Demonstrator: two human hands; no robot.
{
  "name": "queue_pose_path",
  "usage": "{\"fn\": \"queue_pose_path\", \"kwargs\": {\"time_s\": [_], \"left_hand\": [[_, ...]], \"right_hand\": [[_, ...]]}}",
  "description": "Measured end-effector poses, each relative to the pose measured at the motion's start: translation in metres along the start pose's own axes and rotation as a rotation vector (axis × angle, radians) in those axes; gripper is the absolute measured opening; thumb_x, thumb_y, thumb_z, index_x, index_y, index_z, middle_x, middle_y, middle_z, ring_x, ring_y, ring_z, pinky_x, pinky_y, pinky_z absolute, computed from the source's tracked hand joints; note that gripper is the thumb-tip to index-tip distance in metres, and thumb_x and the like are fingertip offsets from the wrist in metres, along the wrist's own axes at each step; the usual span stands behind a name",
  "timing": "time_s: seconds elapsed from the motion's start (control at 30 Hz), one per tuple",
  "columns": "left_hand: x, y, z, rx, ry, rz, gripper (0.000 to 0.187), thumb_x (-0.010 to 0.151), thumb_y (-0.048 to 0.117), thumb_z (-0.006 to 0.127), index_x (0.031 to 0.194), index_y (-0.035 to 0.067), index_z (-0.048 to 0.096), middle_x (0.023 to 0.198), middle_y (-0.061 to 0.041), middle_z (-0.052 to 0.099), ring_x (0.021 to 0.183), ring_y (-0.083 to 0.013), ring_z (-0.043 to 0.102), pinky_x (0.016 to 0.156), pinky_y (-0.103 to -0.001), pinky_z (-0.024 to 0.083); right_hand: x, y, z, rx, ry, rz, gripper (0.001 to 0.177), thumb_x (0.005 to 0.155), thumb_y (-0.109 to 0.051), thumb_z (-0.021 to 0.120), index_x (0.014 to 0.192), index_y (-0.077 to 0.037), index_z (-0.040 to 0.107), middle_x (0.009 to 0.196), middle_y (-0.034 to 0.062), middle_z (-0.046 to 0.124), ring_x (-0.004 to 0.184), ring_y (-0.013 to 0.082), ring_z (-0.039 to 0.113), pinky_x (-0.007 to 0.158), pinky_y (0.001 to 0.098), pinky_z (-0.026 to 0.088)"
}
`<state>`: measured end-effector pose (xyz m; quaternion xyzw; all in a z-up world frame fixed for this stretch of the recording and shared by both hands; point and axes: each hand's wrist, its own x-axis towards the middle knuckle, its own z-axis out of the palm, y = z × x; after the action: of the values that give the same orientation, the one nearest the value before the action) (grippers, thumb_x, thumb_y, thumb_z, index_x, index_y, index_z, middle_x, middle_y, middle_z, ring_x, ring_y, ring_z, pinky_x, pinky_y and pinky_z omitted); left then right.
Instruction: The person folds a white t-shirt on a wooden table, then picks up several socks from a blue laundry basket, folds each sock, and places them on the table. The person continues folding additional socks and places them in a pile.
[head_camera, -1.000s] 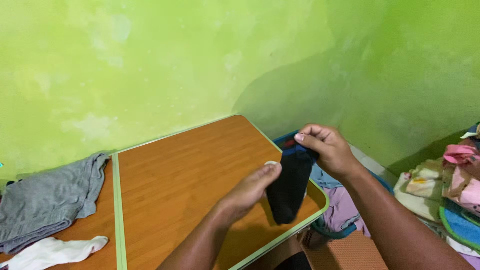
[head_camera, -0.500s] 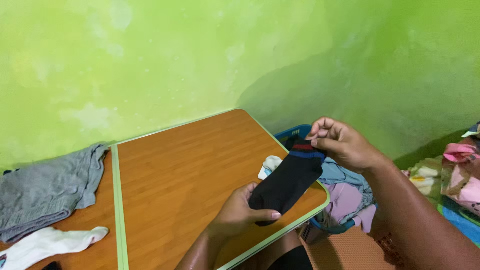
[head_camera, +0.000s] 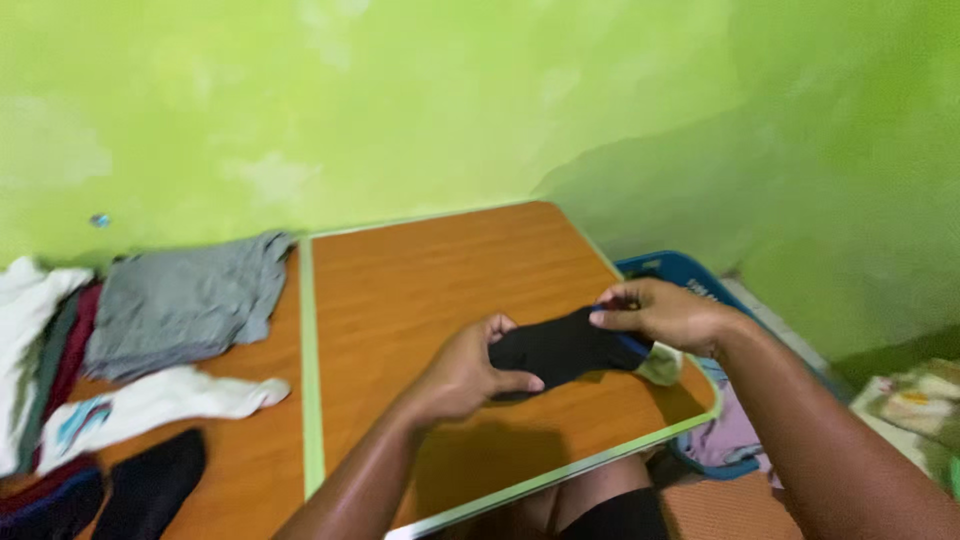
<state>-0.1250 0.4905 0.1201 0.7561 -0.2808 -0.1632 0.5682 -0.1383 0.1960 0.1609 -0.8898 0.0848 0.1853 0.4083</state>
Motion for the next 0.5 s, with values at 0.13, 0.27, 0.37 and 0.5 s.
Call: {"fn": "queue_pose_path", "kwargs": {"time_s": [0.13,0.27,0.37,0.5], "left_hand": [[-0.040,-0.018,-0.047,-0.238,0.157,-0.067,0.031,0.082,0.019,0.085,0.097,0.004,0.063,0.084,-0.001,0.067,0.076,-0.0100,0.061,0.070,-0.028,0.052],[-0.111,-0.036,-0.087,-0.160,0.442,-0.004,0.025,0.091,0.022,0.082,0.096,0.002,0.066,0.083,-0.001,0.067,0.076,-0.0091,0.059,0.070,-0.027,0.049],[-0.174,-0.037,-0.109,0.011,0.602,-0.048,0.024,0.086,0.020,0.083,0.096,0.004,0.067,0.081,0.000,0.071,0.074,-0.0075,0.062,0.069,-0.027,0.051],[-0.269,-0.041,-0.112,0.282,0.835,-0.242,0.023,0.084,0.019,0.083,0.091,0.003,0.068,0.070,-0.007,0.065,0.061,-0.0127,0.056,0.060,-0.031,0.049]], "right_hand": [[0.032,-0.017,0.033,0.310,-0.087,-0.252,0.028,0.097,-0.025,0.074,0.112,-0.005,0.061,0.092,0.0034,0.059,0.078,0.0160,0.055,0.070,0.0340,0.047],[0.062,-0.075,0.101,0.216,-0.079,-0.419,0.023,0.091,-0.022,0.075,0.107,-0.008,0.067,0.089,0.0016,0.066,0.080,0.0127,0.061,0.073,0.0310,0.050],[0.078,-0.125,0.151,-0.007,-0.117,-0.496,0.023,0.085,-0.026,0.076,0.103,-0.011,0.073,0.084,-0.0015,0.074,0.077,0.0108,0.067,0.073,0.0295,0.055],[0.079,-0.173,0.237,-0.123,-0.269,-0.654,0.026,0.091,-0.033,0.072,0.094,-0.008,0.075,0.074,-0.0001,0.067,0.070,0.0094,0.059,0.065,0.0307,0.052]]}}
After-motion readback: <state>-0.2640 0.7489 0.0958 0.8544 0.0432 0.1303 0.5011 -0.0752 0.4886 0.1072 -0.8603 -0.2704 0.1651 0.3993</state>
